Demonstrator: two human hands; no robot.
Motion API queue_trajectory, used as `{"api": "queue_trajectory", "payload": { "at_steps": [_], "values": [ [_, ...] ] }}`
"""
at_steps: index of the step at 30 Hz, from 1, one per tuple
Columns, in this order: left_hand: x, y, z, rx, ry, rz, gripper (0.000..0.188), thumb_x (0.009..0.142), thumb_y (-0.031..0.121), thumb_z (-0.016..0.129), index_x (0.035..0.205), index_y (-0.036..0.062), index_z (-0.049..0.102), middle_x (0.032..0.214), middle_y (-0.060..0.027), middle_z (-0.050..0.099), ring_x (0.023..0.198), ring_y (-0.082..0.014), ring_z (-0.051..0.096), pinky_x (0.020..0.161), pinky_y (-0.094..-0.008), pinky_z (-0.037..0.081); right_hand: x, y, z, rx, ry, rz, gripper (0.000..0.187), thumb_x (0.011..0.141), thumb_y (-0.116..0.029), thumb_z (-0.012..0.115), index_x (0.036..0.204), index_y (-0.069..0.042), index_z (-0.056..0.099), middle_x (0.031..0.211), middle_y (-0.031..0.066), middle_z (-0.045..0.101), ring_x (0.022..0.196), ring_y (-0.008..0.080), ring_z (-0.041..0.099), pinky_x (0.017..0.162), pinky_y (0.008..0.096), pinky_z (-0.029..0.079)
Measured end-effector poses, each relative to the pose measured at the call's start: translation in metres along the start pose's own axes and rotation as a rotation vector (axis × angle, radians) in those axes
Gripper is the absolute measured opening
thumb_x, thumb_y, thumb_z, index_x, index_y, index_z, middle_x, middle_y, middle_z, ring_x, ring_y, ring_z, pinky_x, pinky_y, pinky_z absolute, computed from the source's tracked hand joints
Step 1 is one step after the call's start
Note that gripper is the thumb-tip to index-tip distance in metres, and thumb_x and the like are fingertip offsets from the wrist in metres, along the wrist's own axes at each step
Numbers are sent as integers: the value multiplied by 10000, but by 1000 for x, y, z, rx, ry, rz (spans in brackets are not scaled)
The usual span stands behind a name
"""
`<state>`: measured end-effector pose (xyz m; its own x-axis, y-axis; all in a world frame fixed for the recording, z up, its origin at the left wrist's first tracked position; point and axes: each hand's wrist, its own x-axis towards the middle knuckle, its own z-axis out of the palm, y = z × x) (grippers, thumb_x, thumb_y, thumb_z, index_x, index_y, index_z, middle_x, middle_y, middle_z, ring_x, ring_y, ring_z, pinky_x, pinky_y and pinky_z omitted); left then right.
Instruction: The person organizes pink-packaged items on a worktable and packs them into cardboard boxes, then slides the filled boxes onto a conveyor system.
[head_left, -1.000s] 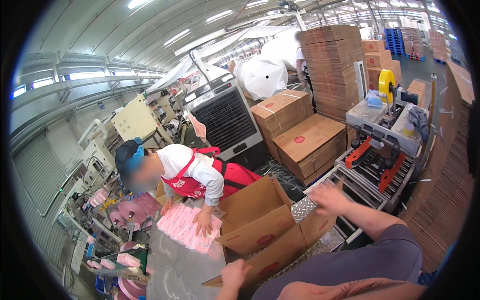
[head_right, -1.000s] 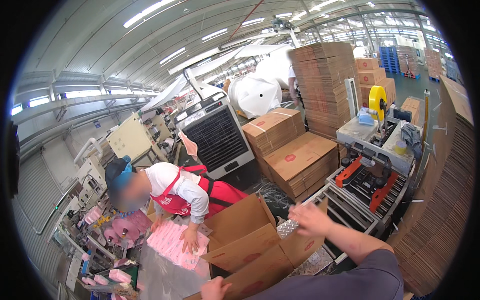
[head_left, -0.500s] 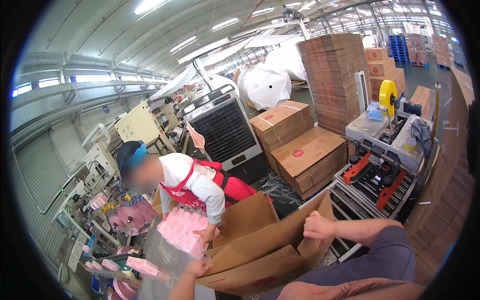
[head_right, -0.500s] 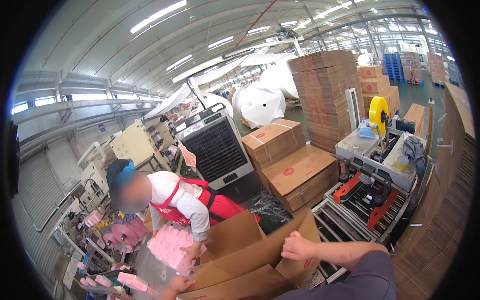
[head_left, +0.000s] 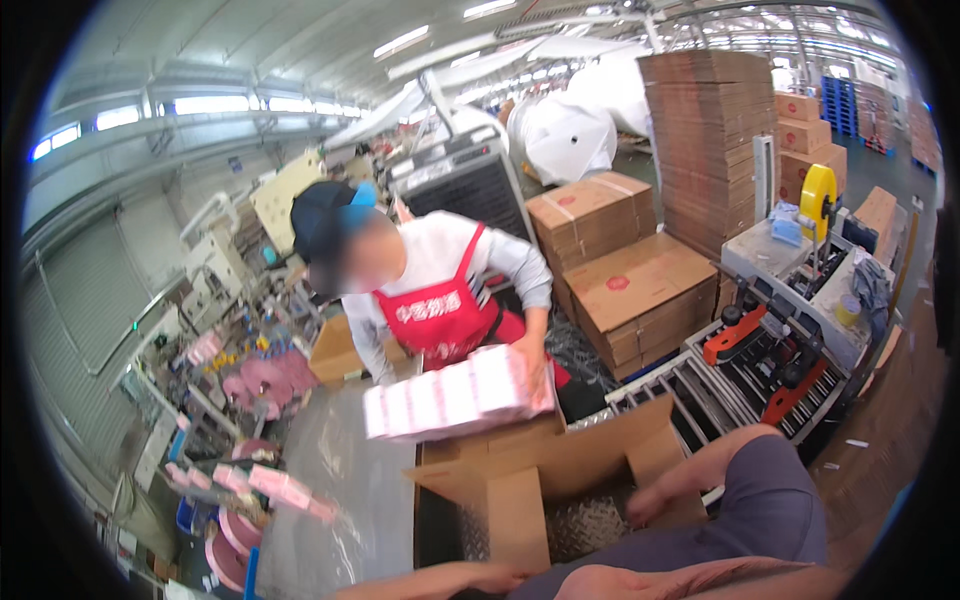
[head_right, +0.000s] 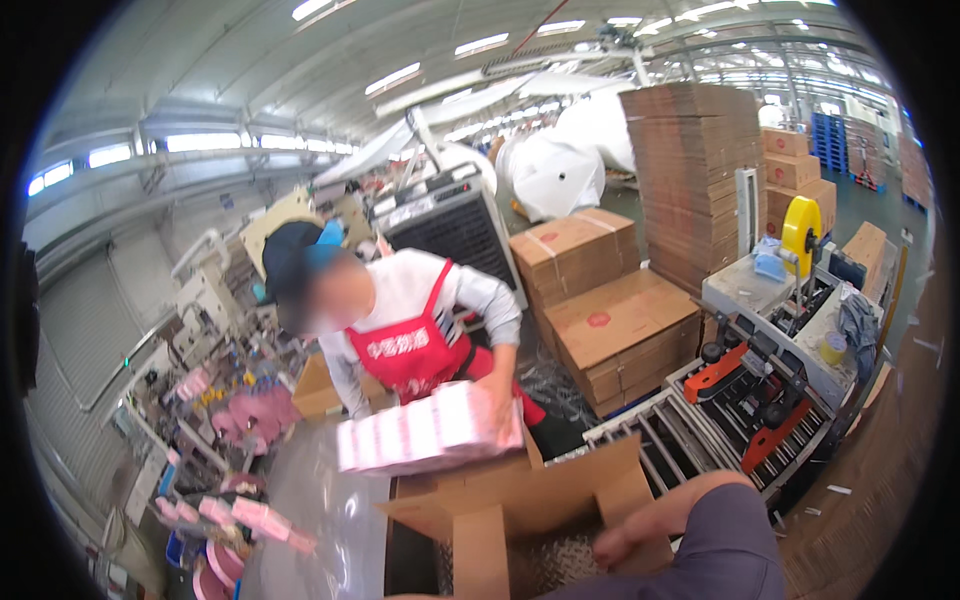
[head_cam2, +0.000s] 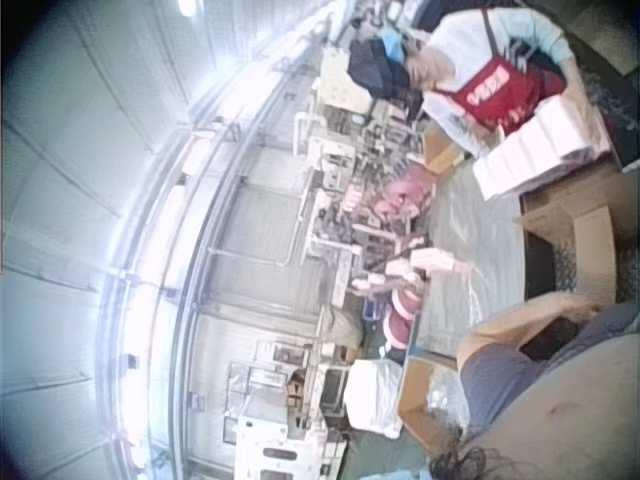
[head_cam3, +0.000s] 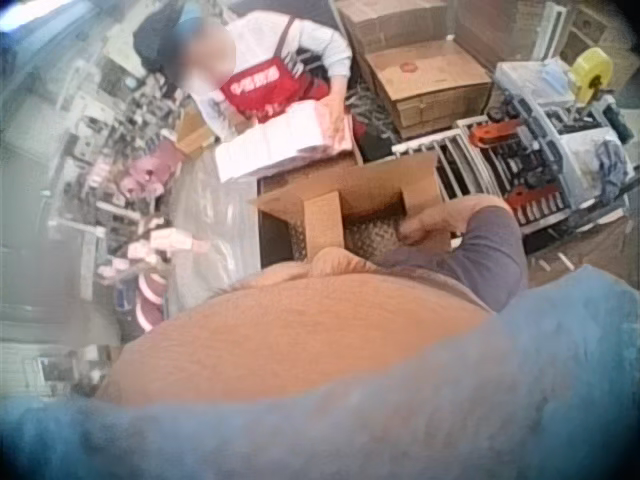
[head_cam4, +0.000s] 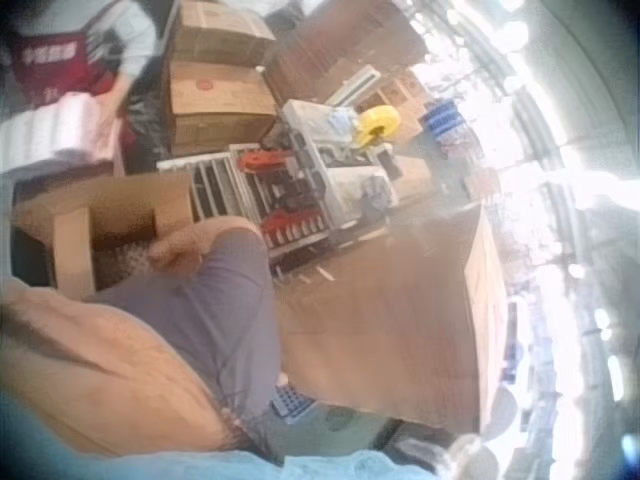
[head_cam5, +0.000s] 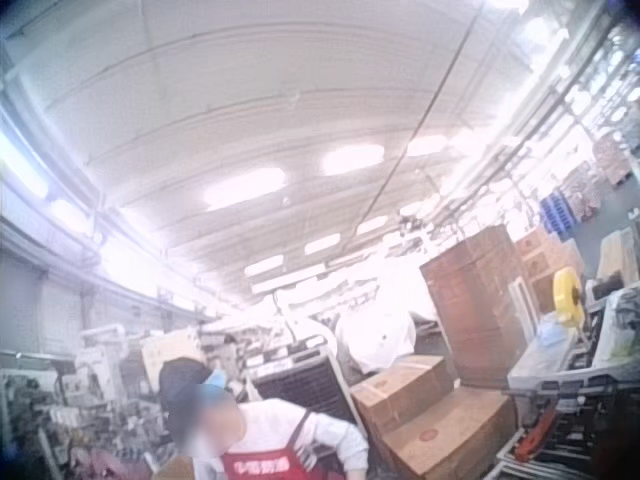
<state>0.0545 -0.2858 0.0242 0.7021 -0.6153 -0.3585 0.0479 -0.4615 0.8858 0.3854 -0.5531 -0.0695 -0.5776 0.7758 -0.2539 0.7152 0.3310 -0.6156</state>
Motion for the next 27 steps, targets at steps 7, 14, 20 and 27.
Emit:
{"api": "queue_trajectory", "payload": {
  "at_steps": [7,14,20,27],
  "values": [
    [72,41,-51,1084,920,-401,835,796,565,683,1458,125,426,1540,-151,354,1368,-416,377,1092,-603,320,-54,-84,-261,-589,713,624,571,964,-449,474,1436,-131,426,1468,138,421,1345,341,401,1077,554,335],
    [95,33,-56,703,996,-539,850,879,500,585,1519,40,268,1579,-172,265,1462,-392,213,1182,-546,176,-24,-62,-117,-345,417,545,691,995,-510,413,1547,-131,243,1614,132,202,1487,352,177,1170,598,125],
    [-91,-59,-65,107,1183,-1016,855,937,672,359,1567,124,173,1631,-142,144,1488,-414,105,1200,-520,118,-40,-63,-146,273,1311,729,741,920,-346,619,1506,-36,287,1544,239,294,1432,416,257,1180,502,202],
    [-109,-142,-35,-260,1052,-937,942,894,799,232,1578,159,129,1638,-98,150,1501,-336,135,1153,-630,142,-32,-1,31,1660,1180,610,726,887,-410,660,1465,-80,371,1373,153,538,1255,293,533,1051,479,428]
  ]
}}
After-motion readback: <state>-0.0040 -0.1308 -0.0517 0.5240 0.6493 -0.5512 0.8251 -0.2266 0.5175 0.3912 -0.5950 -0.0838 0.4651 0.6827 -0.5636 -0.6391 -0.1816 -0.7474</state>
